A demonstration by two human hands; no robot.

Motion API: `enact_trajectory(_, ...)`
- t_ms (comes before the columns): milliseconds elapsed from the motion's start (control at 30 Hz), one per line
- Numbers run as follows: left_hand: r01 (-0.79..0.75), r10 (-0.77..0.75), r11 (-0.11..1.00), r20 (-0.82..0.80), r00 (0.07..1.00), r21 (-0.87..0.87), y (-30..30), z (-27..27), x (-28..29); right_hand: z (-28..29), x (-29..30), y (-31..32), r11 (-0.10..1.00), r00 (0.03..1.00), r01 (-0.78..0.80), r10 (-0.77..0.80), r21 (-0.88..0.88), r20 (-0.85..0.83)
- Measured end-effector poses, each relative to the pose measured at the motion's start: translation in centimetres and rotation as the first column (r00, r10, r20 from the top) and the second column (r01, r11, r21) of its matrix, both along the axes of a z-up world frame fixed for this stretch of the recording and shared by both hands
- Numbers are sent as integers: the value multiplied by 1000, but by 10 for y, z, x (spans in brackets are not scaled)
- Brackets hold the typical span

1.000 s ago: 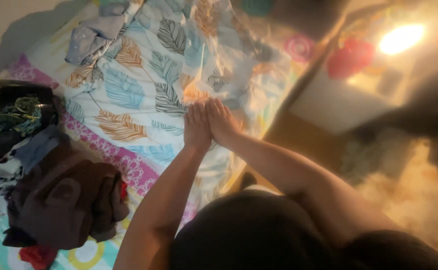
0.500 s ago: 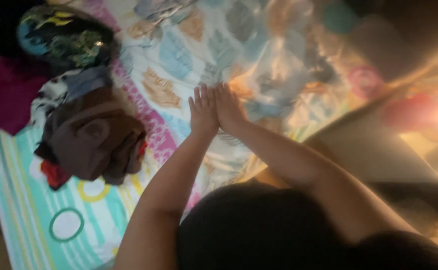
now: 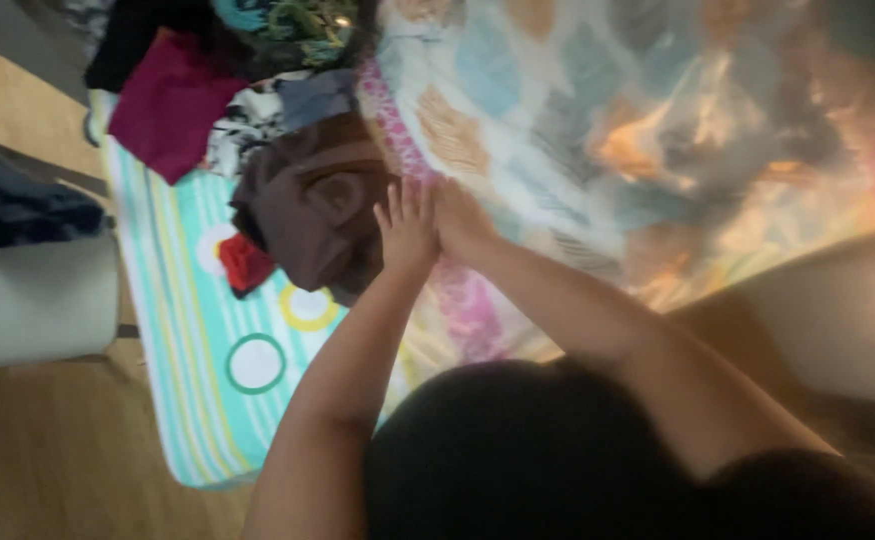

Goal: The person folds various clothing items on a bed, including a checkered shirt, a dark blue garment, a white cloth, a brown item, and a grey item. The person places each folded item onto a stack on a nearby surface.

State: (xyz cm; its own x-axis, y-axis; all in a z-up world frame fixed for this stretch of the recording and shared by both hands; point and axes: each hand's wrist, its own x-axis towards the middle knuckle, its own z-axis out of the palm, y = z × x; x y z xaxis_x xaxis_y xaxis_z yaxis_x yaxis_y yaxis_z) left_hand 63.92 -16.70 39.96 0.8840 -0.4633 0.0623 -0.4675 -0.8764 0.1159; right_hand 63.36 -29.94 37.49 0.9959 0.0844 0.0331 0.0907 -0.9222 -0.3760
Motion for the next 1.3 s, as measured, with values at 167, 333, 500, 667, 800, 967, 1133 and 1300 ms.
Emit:
enact_trajectory(167,-96,97,995,-19,995,37,56,-25,5,58,-5,58,980,972,-159,135,-116,-192)
enact_trajectory(333,-194,182,979,-169,969,-57,103,28,-1,86,2,98,979,903,-159,92,-127,-420)
enact_trajectory(500,-547,545,673,-166,822,-498,159,-24,18,32,24,108,982,912,-116,165,151,-375)
enact_trajectory(667,-694,600,254,-453,659,-673,189,-129,49,-9,30,105,969,937,-142,198,202,-288)
enact_trajectory(800,-657,115,-183,-680,724,-731,160,-144,54,31,17,103,946,948,-240,277,215,-157)
enact_trajectory(967,-539,110,85,-529,841,-838,81,5,36,30,33,75,915,963,-233,169,330,211)
enact_trajectory(1133,-386,147,421,-358,922,-821,53,99,18,52,40,39,690,967,250,-219,679,-133)
enact_trajectory(1300,79,257,383,188,948,-920,42,96,-1,-12,71,-47,59,886,50,-463,997,-18)
